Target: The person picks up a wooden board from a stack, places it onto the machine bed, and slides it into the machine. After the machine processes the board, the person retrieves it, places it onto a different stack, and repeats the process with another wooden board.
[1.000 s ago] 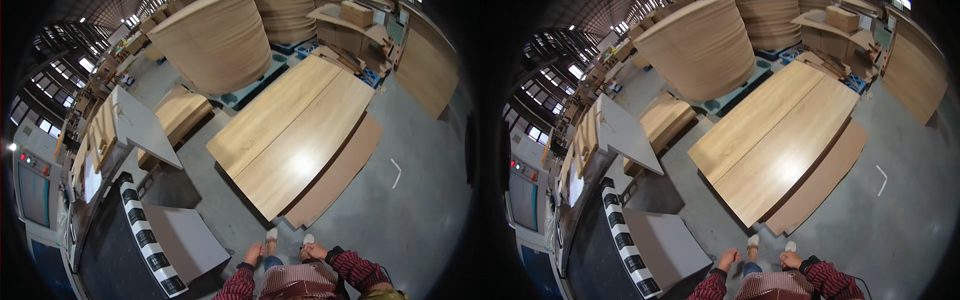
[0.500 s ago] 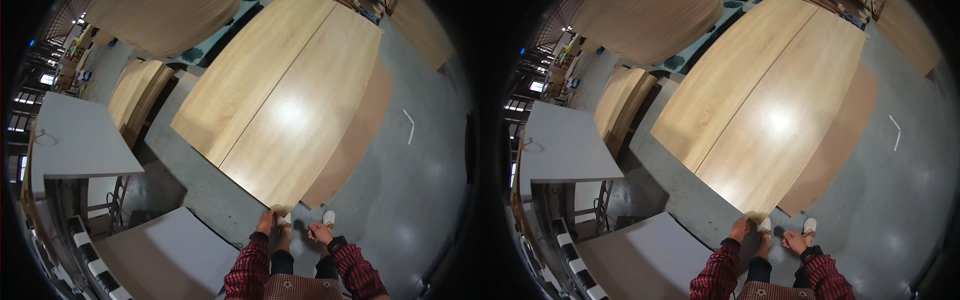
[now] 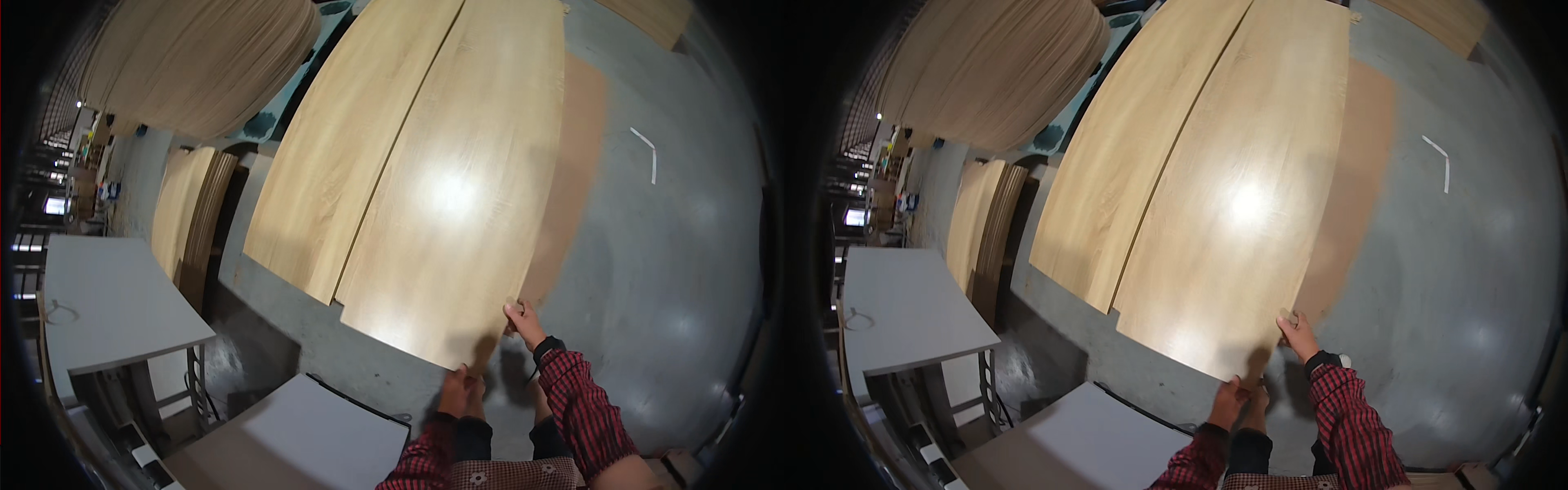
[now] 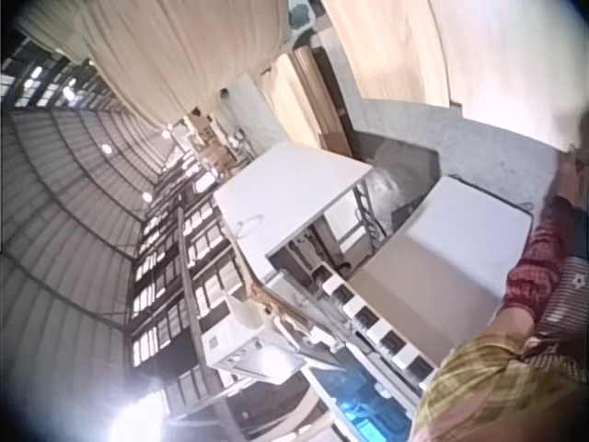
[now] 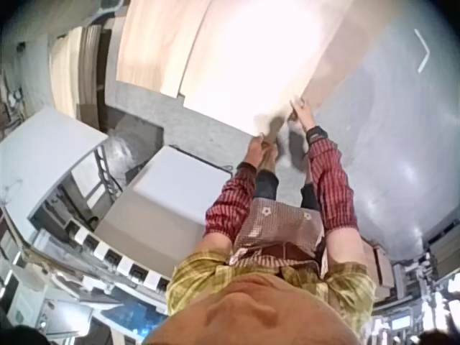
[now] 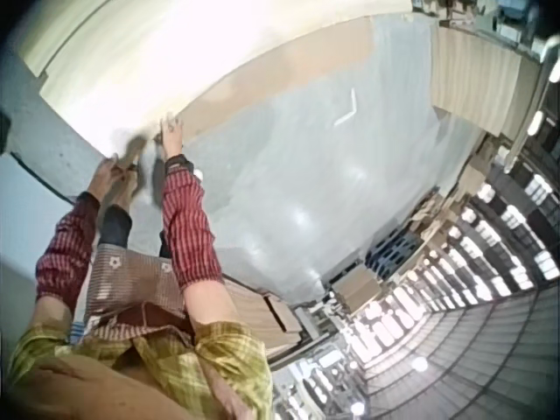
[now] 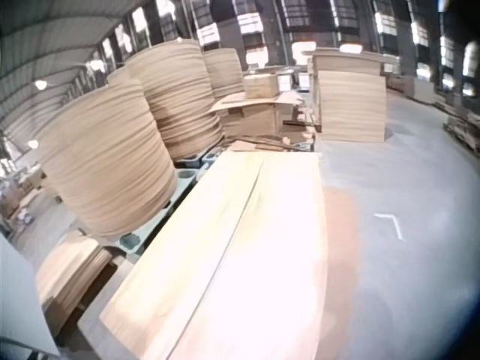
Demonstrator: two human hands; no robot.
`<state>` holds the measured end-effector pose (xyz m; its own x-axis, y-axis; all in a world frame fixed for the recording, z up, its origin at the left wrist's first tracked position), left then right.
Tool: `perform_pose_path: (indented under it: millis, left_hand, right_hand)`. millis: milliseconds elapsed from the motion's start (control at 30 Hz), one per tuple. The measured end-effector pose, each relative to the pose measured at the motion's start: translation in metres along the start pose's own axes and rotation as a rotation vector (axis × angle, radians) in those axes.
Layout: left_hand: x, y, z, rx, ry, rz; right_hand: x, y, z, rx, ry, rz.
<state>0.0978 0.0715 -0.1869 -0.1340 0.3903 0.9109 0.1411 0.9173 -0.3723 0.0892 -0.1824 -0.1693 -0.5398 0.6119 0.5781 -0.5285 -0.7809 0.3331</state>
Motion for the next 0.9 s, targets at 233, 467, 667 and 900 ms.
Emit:
perform_pose_path:
  millis: [233, 467, 667, 900]
  left_hand:
    - [0.065, -0.093, 0.099, 0.034, 0.155, 0.153]
    - [0.154, -0.201, 0.097, -0.488, 0.546, 0.459]
    - [0.186, -0.347, 0.004, -0.530, 0.161, 0.340]
    - [0.211, -0.485, -0.018, -0.627, -0.105, 0.321]
  right_hand:
    - [0.060, 0.075, 0.003, -0.774, -0.045, 0.053]
    - [0.131, 0.270, 0.033, -0.633, 0.130, -0.073]
    - [0.189, 0.425, 0.062, -0.247, 0.247, -0.182]
    - [0.272, 0.497, 0.082, 0.654, 0.370, -0.294]
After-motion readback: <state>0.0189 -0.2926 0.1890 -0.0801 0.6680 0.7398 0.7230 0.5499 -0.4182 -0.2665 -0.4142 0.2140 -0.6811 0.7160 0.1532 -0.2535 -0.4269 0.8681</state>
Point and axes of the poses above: each hand's wrist, its own x-axis away from the middle knuckle, its own y-axis out of the back of the hand, z = x × y, the point moved 9 cm from there along -x, towards the middle knuckle, and after that the axes turned 10 degrees about y, right-handed, at the moved point
